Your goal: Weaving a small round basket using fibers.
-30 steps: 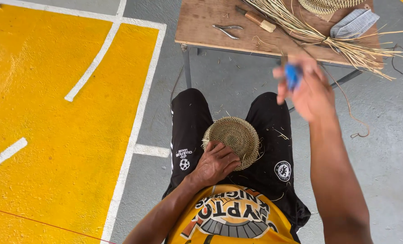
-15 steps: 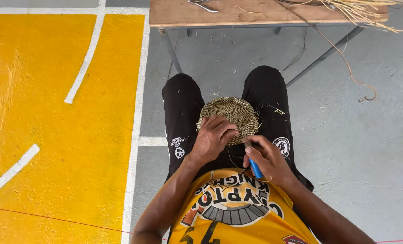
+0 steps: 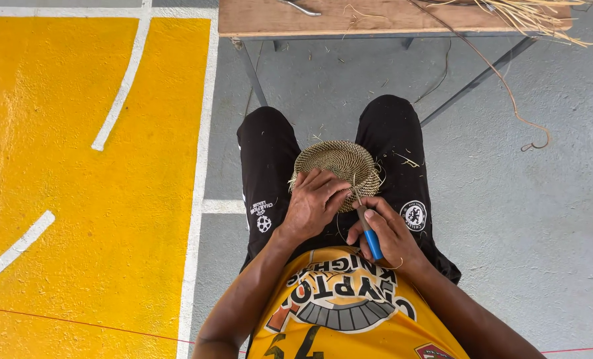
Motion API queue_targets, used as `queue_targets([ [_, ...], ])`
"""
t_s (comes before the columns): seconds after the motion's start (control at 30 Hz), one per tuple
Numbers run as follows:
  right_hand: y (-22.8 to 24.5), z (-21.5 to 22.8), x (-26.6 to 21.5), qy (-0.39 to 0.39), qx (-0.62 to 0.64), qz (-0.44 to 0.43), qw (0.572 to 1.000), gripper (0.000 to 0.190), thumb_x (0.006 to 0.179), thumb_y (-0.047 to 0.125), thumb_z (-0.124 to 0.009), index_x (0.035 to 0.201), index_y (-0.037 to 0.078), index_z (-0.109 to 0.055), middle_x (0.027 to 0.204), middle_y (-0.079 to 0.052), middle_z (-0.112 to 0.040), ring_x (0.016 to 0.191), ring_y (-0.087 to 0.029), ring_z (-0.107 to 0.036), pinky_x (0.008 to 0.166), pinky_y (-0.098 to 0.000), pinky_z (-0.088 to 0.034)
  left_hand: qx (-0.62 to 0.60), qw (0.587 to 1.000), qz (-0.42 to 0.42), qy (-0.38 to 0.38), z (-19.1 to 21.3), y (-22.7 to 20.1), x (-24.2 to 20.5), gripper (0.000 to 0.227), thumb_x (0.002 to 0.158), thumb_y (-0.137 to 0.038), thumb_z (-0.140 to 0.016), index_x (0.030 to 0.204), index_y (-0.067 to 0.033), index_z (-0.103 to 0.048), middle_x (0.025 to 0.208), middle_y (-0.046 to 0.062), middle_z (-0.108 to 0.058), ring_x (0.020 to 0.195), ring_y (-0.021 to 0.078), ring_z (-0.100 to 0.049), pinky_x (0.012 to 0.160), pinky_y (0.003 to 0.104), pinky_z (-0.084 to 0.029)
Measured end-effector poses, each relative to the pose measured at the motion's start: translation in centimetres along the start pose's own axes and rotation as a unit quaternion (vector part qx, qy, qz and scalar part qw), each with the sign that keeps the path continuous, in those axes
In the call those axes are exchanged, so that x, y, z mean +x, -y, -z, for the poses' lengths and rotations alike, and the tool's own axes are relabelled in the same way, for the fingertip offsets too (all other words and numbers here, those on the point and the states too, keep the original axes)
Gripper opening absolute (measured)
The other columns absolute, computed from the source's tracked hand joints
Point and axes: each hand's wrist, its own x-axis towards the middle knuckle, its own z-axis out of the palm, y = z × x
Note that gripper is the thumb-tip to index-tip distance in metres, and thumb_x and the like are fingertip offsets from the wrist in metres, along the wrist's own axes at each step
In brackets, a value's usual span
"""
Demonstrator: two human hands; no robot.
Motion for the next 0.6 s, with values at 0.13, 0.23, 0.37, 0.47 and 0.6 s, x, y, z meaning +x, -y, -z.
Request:
queue_targets([
  [0.13, 0.0, -0.5, 0.0, -0.004, 0.043, -0.012, 0.999, 0.041, 0.103, 0.033, -0.040, 0.129, 0.002, -0.045, 0.076, -0.016, -0.071, 0.045, -0.011, -0.056, 0.042, -0.0248, -0.047, -0.002, 1.000, 0.016, 0.015, -0.8, 0.1, -0.3, 0.014, 0.094, -0.021, -0.075, 0.105, -0.0118, -0.075, 0.093, -0.001, -0.067, 0.089, 0.0166, -0.061, 0.087, 0.038, -0.040],
  [0.23, -0.2, -1.0, -0.2, -0.023, 0.094, -0.038, 0.995, 0.038, 0.102, 0.034, -0.041, 0.129, 0.008, -0.047, 0.075, -0.013, -0.069, 0.044, -0.010, -0.052, 0.039, -0.0249, -0.044, 0.015, 1.000, -0.003, 0.001, -0.9, -0.2, -0.3, 0.011, 0.095, -0.020, -0.074, 0.102, -0.0113, -0.074, 0.094, 0.000, -0.066, 0.091, 0.0176, -0.060, 0.088, 0.039, -0.039],
  [0.37, -1.1, -1.4, 0.0, 0.001, 0.187, -0.028, 0.982, 0.033, 0.108, 0.036, -0.041, 0.125, 0.008, -0.047, 0.077, -0.006, -0.058, 0.050, -0.008, -0.049, 0.044, -0.0237, -0.045, 0.019, 1.000, -0.002, 0.001, -1.3, -0.4, -0.7, 0.009, 0.094, -0.016, -0.073, 0.100, -0.0104, -0.073, 0.094, 0.000, -0.067, 0.090, 0.0182, -0.059, 0.086, 0.038, -0.038],
  [0.47, -1.6, -1.4, 0.1, 0.009, 0.207, -0.018, 0.978, 0.032, 0.108, 0.036, -0.040, 0.124, 0.009, -0.048, 0.077, -0.003, -0.054, 0.051, -0.008, -0.048, 0.044, -0.0237, -0.045, 0.018, 1.000, -0.004, -0.004, -1.8, -0.4, -1.1, 0.008, 0.094, -0.016, -0.073, 0.100, -0.0109, -0.072, 0.095, -0.001, -0.067, 0.091, 0.0176, -0.059, 0.086, 0.038, -0.038],
  [0.6, -1.6, -1.0, 0.0, 0.033, 0.264, -0.034, 0.964, 0.032, 0.109, 0.034, -0.040, 0.127, 0.010, -0.050, 0.076, -0.002, -0.053, 0.050, -0.008, -0.047, 0.045, -0.0234, -0.045, 0.013, 1.000, -0.005, 0.002, -1.6, 0.1, -1.2, 0.009, 0.095, -0.016, -0.072, 0.102, -0.0103, -0.072, 0.096, 0.000, -0.066, 0.090, 0.0174, -0.059, 0.087, 0.039, -0.038],
])
